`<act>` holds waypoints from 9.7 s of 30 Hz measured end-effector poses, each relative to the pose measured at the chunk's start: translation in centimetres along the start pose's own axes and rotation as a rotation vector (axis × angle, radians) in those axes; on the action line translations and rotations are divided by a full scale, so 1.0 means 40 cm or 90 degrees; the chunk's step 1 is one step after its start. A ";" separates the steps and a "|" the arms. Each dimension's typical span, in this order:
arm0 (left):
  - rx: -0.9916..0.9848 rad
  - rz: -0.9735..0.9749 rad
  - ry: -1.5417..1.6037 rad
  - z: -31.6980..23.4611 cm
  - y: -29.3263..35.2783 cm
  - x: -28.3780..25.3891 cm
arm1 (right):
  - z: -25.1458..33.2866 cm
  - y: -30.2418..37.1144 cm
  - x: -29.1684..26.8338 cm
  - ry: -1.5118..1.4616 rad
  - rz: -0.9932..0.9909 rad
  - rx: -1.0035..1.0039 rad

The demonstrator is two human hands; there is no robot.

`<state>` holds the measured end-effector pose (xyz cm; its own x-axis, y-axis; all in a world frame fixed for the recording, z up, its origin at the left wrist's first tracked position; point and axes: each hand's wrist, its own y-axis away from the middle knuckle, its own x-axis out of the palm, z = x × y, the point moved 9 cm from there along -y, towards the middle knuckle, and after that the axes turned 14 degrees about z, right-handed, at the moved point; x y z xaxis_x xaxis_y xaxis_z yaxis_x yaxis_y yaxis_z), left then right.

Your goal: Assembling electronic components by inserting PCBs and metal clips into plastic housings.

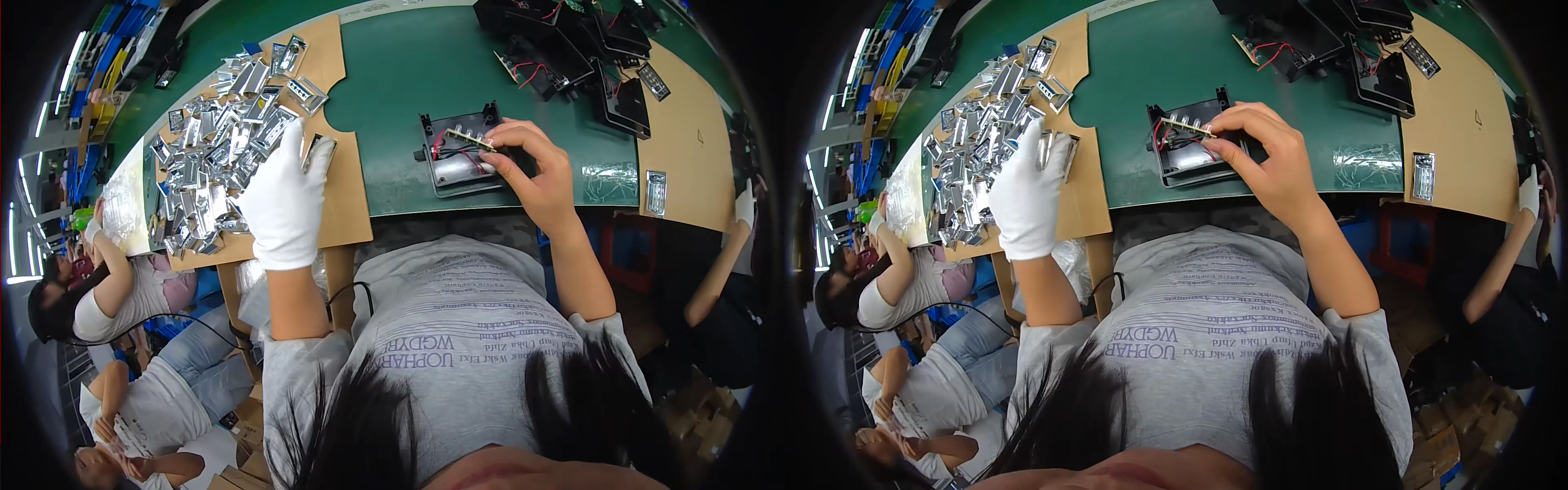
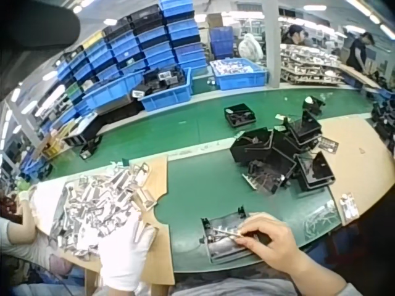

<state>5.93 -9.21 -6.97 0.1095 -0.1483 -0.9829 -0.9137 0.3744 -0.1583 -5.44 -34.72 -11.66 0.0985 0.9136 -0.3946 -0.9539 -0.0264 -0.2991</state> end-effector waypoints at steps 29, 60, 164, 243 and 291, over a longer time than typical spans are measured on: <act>0.175 0.195 0.749 -0.204 -0.066 0.083 | 0.046 -0.046 -0.015 0.178 -0.043 -0.084; 0.379 0.002 0.134 -0.316 0.004 0.013 | 0.076 -0.017 -0.018 0.331 -0.079 -0.066; 0.524 0.060 0.281 -0.333 -0.047 0.011 | -0.031 0.025 0.000 -0.027 0.071 0.038; 0.425 -0.104 0.443 -0.277 0.093 -0.084 | 0.049 -0.017 0.027 0.140 -0.046 0.000; 0.102 0.019 0.327 -0.020 0.027 -0.027 | -0.008 0.033 -0.003 0.028 -0.123 0.025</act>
<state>4.50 -9.36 -6.00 -0.1572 -0.5487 -0.8211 -0.8377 0.5145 -0.1835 -6.61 -34.99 -12.26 0.2926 0.8814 -0.3709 -0.9261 0.1647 -0.3393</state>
